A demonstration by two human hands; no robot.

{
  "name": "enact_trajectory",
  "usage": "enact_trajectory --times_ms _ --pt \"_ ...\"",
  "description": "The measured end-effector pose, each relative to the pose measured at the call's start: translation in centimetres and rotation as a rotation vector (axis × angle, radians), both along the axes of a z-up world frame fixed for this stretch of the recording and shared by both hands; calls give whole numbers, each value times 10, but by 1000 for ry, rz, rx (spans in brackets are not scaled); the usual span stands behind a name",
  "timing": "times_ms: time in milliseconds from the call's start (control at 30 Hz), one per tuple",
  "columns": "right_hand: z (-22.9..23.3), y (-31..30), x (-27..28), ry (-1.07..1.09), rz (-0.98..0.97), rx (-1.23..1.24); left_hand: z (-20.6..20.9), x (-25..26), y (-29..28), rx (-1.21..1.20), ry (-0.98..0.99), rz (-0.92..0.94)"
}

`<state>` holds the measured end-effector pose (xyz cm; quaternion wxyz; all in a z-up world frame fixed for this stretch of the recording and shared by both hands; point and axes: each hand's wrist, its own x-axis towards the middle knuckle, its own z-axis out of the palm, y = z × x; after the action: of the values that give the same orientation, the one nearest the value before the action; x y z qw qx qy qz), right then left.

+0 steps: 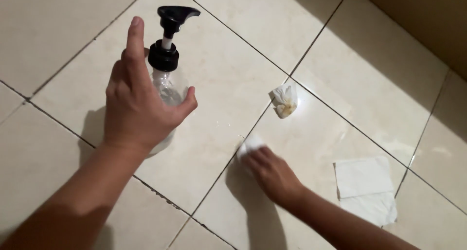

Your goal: Cleaning a stain on the floor using liquid cleaner and tissues, followed by sifting a cat litter box with a scoop.

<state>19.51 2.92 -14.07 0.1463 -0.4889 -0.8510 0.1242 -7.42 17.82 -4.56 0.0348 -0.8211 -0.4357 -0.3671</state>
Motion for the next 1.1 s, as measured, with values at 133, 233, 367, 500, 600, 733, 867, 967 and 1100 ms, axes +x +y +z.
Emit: enact_trajectory --times_ms 133,233,367,500,600,733,867,967,1100 --pt "8 -10 0 -28 -46 20 1 0 -2 -26 -16 -13" --pt "13 -23 6 -33 -3 -11 1 -1 -3 -35 -52 -5" --pt "15 2 -6 -62 9 -12 -2 1 -2 -42 -47 7" --pt "4 -18 2 -61 -16 5 0 0 0 -35 -49 -5" --pt "12 -24 4 -15 35 6 2 -2 2 -35 -47 -10" --pt "18 6 -8 -5 -15 -22 -3 3 3 -24 -38 -6" --pt "22 -1 -5 -16 -71 -19 -3 12 6 -73 -9 25" --pt "24 -17 3 6 -88 -29 -4 8 8 -70 -21 29" --pt "17 -6 0 -21 -42 -15 -5 1 6 -15 -56 14"
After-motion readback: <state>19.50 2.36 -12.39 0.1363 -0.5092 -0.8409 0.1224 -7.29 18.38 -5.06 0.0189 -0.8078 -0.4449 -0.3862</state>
